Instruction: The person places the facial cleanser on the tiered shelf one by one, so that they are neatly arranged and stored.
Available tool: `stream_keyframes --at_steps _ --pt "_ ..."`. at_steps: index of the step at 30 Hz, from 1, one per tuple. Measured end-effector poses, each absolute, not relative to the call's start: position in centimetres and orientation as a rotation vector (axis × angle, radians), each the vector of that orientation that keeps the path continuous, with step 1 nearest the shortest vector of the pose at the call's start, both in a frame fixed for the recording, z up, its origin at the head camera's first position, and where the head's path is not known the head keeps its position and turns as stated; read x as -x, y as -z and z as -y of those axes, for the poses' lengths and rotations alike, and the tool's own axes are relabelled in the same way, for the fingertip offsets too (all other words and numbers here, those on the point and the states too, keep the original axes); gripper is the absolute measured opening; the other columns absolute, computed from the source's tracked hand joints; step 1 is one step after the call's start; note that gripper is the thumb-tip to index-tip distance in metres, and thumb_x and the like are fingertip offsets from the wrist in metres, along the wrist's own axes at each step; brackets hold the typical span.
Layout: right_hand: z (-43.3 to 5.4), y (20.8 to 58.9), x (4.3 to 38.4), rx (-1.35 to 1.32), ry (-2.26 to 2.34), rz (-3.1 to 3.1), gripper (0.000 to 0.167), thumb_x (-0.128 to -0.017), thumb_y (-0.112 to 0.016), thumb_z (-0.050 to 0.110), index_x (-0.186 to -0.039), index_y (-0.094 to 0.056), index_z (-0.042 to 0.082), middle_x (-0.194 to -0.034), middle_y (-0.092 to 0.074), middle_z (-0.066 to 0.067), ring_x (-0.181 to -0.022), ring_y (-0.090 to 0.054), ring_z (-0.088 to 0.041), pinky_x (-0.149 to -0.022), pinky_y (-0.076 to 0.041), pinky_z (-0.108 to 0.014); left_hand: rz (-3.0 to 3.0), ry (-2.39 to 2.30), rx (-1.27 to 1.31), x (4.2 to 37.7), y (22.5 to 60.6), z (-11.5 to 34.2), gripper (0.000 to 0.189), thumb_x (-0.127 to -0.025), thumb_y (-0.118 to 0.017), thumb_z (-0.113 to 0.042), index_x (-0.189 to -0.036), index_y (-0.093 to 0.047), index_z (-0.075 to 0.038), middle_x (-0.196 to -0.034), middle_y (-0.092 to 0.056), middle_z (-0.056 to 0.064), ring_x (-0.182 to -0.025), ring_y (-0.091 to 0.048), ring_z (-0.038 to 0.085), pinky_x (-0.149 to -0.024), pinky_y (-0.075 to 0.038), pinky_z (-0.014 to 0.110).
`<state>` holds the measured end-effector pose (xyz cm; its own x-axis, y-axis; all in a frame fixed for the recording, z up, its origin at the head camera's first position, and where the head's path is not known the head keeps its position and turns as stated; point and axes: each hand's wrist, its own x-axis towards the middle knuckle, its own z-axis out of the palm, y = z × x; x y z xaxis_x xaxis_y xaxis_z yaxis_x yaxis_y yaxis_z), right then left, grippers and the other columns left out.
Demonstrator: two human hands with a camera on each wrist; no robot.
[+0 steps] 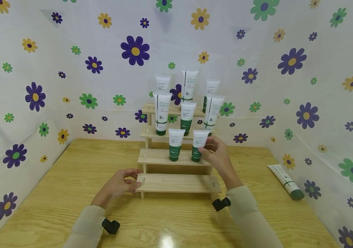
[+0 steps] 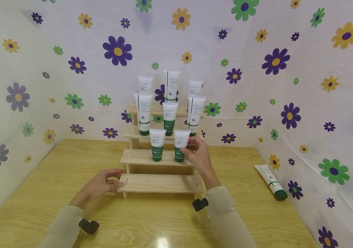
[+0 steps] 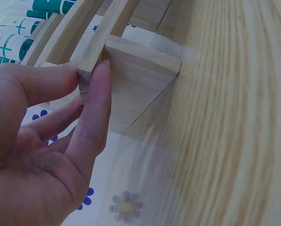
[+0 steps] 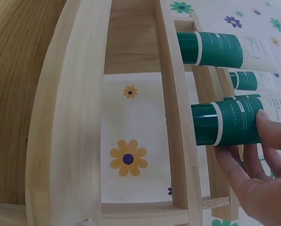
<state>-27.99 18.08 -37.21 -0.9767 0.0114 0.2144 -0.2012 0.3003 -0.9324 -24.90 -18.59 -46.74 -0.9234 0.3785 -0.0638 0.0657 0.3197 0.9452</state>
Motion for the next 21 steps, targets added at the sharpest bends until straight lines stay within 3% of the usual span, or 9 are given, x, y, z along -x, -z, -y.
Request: stream_keyframes --at_steps 21 --pt "-17.98 37.62 27.66 -0.213 -1.71 2.397 0.037 -0.097 -0.07 0.003 -0.131 -0.057 0.002 -0.138 -0.062 -0.019 -0.126 -0.062 -0.038 -0.114 -0.048 -0.052 -2.299 -1.652 -0.369 24.73 46.61 18.42 0.055 -0.096 -0.074 -0.013 -0.144 -0.053 0.002 -0.128 -0.057 0.025 -0.095 -0.07 0.019 -0.081 -0.065 0.04"
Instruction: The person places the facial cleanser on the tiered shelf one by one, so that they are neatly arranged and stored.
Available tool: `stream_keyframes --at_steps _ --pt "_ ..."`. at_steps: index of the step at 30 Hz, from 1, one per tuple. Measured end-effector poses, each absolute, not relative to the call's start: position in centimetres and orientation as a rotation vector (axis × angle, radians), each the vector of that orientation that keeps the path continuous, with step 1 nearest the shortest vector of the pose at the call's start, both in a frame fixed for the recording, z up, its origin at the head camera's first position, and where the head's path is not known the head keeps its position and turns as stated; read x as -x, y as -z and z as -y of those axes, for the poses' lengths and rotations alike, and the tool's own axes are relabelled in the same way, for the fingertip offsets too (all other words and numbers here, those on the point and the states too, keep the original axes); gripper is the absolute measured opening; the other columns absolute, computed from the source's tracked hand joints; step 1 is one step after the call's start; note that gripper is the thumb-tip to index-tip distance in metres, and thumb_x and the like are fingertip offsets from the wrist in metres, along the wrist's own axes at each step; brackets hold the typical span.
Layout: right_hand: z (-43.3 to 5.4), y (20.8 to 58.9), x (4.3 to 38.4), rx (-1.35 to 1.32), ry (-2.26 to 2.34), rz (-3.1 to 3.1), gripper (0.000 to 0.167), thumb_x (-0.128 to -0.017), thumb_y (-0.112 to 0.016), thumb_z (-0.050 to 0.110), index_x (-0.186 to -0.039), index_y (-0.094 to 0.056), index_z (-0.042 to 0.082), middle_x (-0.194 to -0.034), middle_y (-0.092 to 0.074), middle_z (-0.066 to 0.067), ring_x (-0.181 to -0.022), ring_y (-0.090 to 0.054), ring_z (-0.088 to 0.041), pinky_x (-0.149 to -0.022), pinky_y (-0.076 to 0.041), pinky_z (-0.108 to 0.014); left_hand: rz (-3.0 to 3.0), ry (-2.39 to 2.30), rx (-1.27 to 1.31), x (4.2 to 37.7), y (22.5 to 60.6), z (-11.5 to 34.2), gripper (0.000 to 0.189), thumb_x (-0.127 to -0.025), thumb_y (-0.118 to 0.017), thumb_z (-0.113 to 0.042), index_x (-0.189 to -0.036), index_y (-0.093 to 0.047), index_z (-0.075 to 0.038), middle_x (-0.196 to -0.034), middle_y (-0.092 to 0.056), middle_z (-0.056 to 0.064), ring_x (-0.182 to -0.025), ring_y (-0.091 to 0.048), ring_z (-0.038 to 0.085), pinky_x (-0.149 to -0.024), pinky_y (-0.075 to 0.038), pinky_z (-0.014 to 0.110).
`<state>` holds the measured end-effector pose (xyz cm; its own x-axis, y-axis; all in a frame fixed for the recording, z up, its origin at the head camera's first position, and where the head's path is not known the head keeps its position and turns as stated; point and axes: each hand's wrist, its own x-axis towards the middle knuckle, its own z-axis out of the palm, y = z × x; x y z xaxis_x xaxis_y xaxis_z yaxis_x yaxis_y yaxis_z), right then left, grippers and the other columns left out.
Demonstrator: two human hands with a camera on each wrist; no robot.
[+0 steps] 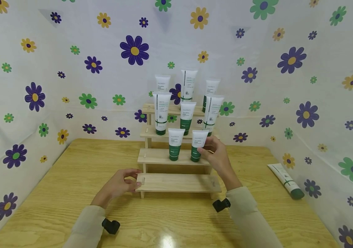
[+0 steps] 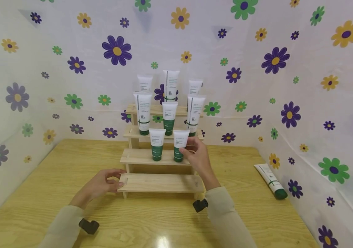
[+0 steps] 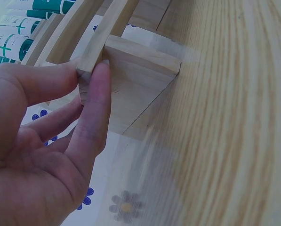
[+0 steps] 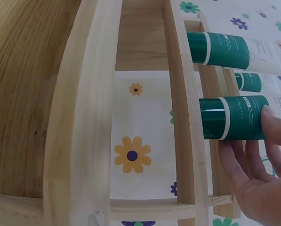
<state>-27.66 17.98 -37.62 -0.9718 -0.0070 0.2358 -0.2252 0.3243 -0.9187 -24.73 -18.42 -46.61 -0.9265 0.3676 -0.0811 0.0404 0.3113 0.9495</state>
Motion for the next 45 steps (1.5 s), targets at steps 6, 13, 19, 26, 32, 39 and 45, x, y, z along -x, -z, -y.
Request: stream_keyframes --at_steps 6,13,19,26,32,39,45 --pt "-18.1 37.6 27.6 -0.23 -1.702 2.405 0.036 -0.098 -0.069 0.005 -0.131 -0.056 0.002 -0.137 -0.062 -0.02 -0.125 -0.062 -0.038 -0.114 -0.048 -0.052 -2.304 -1.646 -0.367 24.7 46.5 18.3 0.053 -0.096 -0.073 -0.012 -0.144 -0.054 0.002 -0.128 -0.057 0.025 -0.095 -0.07 0.019 -0.081 -0.065 0.04" --pt "-18.9 37.7 27.6 -0.288 -1.716 2.419 0.037 -0.099 -0.069 0.008 -0.133 -0.056 0.004 -0.138 -0.062 -0.017 -0.126 -0.061 -0.035 -0.114 -0.048 -0.051 -2.303 -1.643 -0.383 24.8 46.5 18.3 0.054 -0.096 -0.074 -0.013 -0.144 -0.053 0.002 -0.13 -0.056 0.026 -0.095 -0.07 0.019 -0.081 -0.065 0.04" --pt "-20.6 37.6 27.3 -0.349 -1.702 2.419 0.042 -0.099 -0.07 0.018 -0.137 -0.055 0.007 -0.138 -0.061 -0.016 -0.128 -0.059 -0.033 -0.11 -0.049 -0.038 -2.296 -1.646 -0.386 24.8 46.5 18.3 0.056 -0.095 -0.074 -0.014 -0.144 -0.053 0.002 -0.13 -0.055 0.026 -0.095 -0.07 0.019 -0.081 -0.065 0.04" --pt "-23.8 37.3 27.1 -0.321 -1.55 2.489 0.043 -0.103 -0.066 0.021 -0.139 -0.053 0.002 -0.136 -0.062 -0.02 -0.126 -0.061 -0.035 -0.092 -0.049 -0.009 -2.297 -1.649 -0.38 24.8 46.5 18.3 0.056 -0.096 -0.074 -0.014 -0.144 -0.053 0.002 -0.13 -0.056 0.026 -0.095 -0.07 0.019 -0.081 -0.065 0.04" --pt "-27.7 36.9 26.7 -0.273 -1.387 2.549 0.039 -0.103 -0.064 0.019 -0.136 -0.055 0.0 -0.132 -0.064 -0.025 -0.117 -0.064 -0.036 -0.086 -0.052 -0.012 -2.3 -1.648 -0.365 24.7 46.3 18.3 0.055 -0.096 -0.074 -0.013 -0.145 -0.053 0.002 -0.128 -0.056 0.025 -0.094 -0.07 0.019 -0.081 -0.065 0.041" --pt "-33.2 36.3 26.1 -0.19 -1.093 2.711 0.041 -0.104 -0.063 0.019 -0.137 -0.055 -0.004 -0.132 -0.063 -0.031 -0.117 -0.065 -0.049 -0.09 -0.061 -0.043 -2.331 -1.612 -0.393 24.7 45.9 18.3 0.054 -0.096 -0.073 -0.011 -0.144 -0.053 0.003 -0.123 -0.057 0.024 -0.091 -0.07 0.019 -0.08 -0.065 0.041" --pt "-37.9 36.5 26.0 -0.119 -0.87 2.911 0.045 -0.104 -0.061 0.016 -0.137 -0.051 -0.012 -0.13 -0.059 -0.04 -0.116 -0.062 -0.056 -0.087 -0.06 -0.056 -2.327 -1.61 -0.388 24.7 45.7 18.2 0.055 -0.095 -0.074 -0.011 -0.144 -0.053 0.004 -0.121 -0.057 0.023 -0.09 -0.07 0.019 -0.08 -0.065 0.041"
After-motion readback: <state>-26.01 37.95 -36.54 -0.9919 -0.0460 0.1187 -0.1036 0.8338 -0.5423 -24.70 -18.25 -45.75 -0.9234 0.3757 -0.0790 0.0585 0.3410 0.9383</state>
